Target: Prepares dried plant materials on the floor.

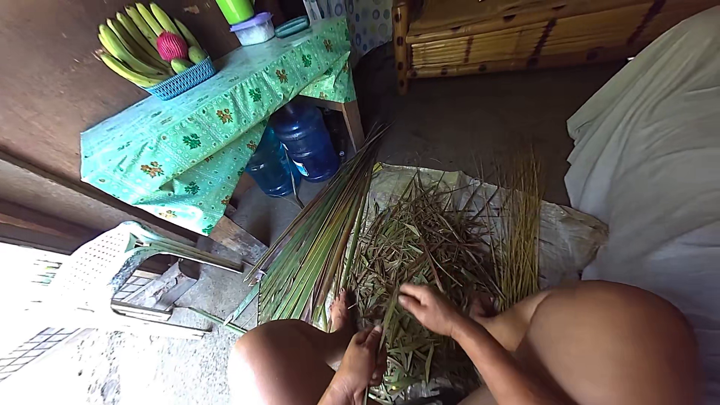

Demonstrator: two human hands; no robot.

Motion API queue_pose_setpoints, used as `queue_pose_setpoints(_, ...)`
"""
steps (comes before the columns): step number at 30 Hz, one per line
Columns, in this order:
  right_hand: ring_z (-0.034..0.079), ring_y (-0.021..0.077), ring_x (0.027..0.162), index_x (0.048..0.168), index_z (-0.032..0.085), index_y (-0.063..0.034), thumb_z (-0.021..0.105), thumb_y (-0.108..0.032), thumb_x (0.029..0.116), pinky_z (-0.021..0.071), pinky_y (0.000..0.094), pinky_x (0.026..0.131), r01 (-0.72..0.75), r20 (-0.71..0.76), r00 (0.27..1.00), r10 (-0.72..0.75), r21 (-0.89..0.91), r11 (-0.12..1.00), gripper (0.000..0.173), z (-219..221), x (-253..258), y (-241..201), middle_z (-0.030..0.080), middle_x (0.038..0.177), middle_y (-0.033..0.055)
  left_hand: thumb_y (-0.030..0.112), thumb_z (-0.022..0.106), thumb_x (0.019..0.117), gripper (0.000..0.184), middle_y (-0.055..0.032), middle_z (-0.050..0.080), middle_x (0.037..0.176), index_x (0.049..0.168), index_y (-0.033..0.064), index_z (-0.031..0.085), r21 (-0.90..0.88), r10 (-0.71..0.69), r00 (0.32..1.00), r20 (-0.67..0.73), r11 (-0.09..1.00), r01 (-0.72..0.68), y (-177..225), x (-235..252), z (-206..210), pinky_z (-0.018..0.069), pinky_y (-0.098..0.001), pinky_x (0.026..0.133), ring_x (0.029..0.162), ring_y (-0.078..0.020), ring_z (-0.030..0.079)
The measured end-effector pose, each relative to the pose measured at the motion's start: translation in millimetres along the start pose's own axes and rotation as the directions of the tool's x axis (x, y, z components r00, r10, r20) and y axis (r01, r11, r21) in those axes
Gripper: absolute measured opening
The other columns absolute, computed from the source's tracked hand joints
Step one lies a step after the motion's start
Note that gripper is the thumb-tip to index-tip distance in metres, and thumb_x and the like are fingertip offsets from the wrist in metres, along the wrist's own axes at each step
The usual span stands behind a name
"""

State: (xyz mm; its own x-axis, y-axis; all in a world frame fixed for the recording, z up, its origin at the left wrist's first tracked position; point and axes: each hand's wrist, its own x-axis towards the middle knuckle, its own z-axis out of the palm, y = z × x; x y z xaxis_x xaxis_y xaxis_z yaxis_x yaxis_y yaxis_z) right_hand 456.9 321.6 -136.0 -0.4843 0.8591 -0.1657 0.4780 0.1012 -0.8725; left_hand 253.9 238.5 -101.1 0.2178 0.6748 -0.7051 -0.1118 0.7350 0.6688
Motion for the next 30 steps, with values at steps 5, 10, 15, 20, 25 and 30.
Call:
queue_pose_setpoints(5, 0.057, 0.0155, 0.067, 0.111, 0.069, 0.0018, 0.048, -0.021, 0.1071, 0.0504, 0.0358, 0.070, -0.112, -0.105, 0.987, 0.121, 0.086, 0.990, 0.031, -27, 11, 10, 0.061, 0.078, 0.0080, 0.025, 0.030, 0.1141, 0.034, 0.0058, 0.039, 0.054, 0.094, 0.0093, 0.053, 0.026, -0.007, 1.000, -0.015, 1.000, 0.007, -4, -3, -4, 0.0287, -0.0153, 0.037, 0.039, -0.0010, 0.033)
queue_pose_setpoints(10, 0.056, 0.0156, 0.063, 0.102, 0.070, 0.0016, 0.051, -0.024, 0.1030, 0.0490, 0.0358, 0.064, 0.079, 0.182, 0.978, -0.103, 0.131, 0.988, 0.032, 12, -14, -21, 0.061, 0.073, 0.0084, 0.026, 0.026, 0.1145, 0.035, 0.0071, 0.037, 0.054, 0.095, 0.0111, 0.051, -0.110, -0.045, 0.999, -0.002, 0.993, 0.045, 15, 16, -7, 0.0280, -0.0137, 0.035, 0.038, 0.0003, 0.032)
queue_pose_setpoints(15, 0.062, 0.0285, 0.077, 0.096, 0.067, 0.0016, 0.050, -0.027, 0.1045, 0.0501, 0.0497, 0.074, 0.024, 0.052, 0.998, -0.022, -0.029, 0.999, 0.035, 3, 0, -5, 0.063, 0.080, 0.0157, 0.026, 0.027, 0.1145, 0.036, 0.0069, 0.037, 0.054, 0.091, 0.0110, 0.049, -0.085, -0.050, 0.998, 0.035, 0.995, 0.053, 12, 8, 0, 0.0262, -0.0135, 0.036, 0.038, 0.0005, 0.030)
queue_pose_setpoints(20, 0.061, 0.0249, 0.075, 0.110, 0.067, 0.0013, 0.045, -0.026, 0.1092, 0.0507, 0.0465, 0.076, -0.236, -0.185, 0.953, 0.240, 0.046, 0.971, 0.035, -13, 20, 24, 0.062, 0.082, 0.0135, 0.025, 0.029, 0.1143, 0.035, 0.0066, 0.036, 0.054, 0.091, 0.0106, 0.050, -0.019, -0.068, 0.998, 0.016, 0.997, 0.068, 2, 1, 1, 0.0275, -0.0147, 0.035, 0.038, -0.0007, 0.030)
queue_pose_setpoints(25, 0.054, 0.0130, 0.062, 0.110, 0.068, 0.0028, 0.047, -0.024, 0.1061, 0.0480, 0.0327, 0.063, -0.121, 0.087, 0.991, 0.106, 0.199, 0.972, 0.034, -6, -3, -10, 0.058, 0.074, 0.0056, 0.026, 0.031, 0.1142, 0.032, 0.0062, 0.037, 0.054, 0.096, 0.0100, 0.051, -0.028, -0.045, 0.998, -0.050, 0.999, 0.044, 7, 14, -2, 0.0286, -0.0150, 0.036, 0.038, -0.0013, 0.032)
queue_pose_setpoints(30, 0.052, 0.0108, 0.061, 0.097, 0.068, 0.0001, 0.052, -0.026, 0.1037, 0.0457, 0.0302, 0.062, 0.061, 0.249, 0.963, -0.108, 0.189, 0.980, 0.031, 26, -17, -21, 0.056, 0.070, 0.0045, 0.027, 0.030, 0.1144, 0.033, 0.0058, 0.037, 0.052, 0.095, 0.0099, 0.051, -0.053, -0.021, 0.996, -0.090, 0.998, 0.016, 23, 24, 5, 0.0291, -0.0165, 0.036, 0.037, -0.0022, 0.033)
